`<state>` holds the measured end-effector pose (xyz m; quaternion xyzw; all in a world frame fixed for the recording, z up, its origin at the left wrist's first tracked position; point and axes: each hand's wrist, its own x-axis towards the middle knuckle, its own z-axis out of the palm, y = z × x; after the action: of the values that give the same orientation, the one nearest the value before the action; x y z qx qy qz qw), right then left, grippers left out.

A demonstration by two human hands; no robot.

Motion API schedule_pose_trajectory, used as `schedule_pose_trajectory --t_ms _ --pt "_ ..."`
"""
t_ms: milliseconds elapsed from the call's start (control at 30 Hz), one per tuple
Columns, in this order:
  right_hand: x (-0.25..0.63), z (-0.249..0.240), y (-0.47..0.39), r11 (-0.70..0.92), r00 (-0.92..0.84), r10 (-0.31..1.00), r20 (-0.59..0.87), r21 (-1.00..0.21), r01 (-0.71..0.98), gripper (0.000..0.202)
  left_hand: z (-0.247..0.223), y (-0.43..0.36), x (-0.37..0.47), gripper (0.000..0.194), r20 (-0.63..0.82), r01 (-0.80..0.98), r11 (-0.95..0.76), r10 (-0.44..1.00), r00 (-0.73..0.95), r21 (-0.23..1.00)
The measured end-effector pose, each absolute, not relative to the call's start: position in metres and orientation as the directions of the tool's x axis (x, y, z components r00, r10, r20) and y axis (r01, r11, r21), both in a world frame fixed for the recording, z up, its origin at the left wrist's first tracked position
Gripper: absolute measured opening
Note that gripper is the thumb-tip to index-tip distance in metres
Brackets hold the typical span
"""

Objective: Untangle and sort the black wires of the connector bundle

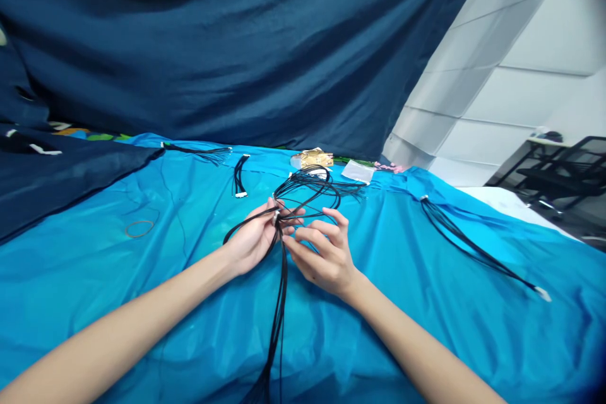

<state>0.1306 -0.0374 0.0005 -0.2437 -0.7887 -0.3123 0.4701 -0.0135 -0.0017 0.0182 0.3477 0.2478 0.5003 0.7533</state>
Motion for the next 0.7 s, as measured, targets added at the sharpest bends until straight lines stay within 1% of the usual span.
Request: schedule_pose_trajectory --t_ms 167,300,433,500,567,700 --pt "0.1287 0.0007 -0.0381 0.721 -0.433 0.142 0.89 0.207 0.661 0.016 0.0223 -0.0089 -0.0091 0.017 -0.04 -0.611 0.226 0.952 0.303 0.759" --pt "0.1281 0.0003 -0.0372 0.735 -0.463 0.166 0.871 0.204 0.647 0.018 0.0269 -0.0116 -0.0083 0.021 -0.094 -0.618 0.274 0.947 0.308 0.737" --pt "0.1287 0.002 -0.0372 0.759 -0.532 0.182 0.827 0.226 0.61 0.021 0.0269 -0.0101 -0.01 0.022 -0.2 -0.58 0.411 0.898 0.393 0.704" --pt "0.1298 0.0033 -0.0364 0.765 -0.557 0.174 0.812 0.245 0.596 0.021 0.0254 -0.0088 -0.0103 0.022 -0.228 -0.566 0.462 0.871 0.436 0.683" --pt "0.1315 0.0038 -0.0348 0.76 -0.562 0.162 0.811 0.261 0.595 0.019 0.0233 -0.0078 -0.0096 0.024 -0.213 -0.58 0.464 0.868 0.448 0.67" --pt "0.1356 0.0036 -0.0321 0.733 -0.591 0.137 0.795 0.32 0.6 0.015 0.0198 -0.0079 -0.006 0.027 -0.195 -0.638 0.422 0.897 0.396 0.645"
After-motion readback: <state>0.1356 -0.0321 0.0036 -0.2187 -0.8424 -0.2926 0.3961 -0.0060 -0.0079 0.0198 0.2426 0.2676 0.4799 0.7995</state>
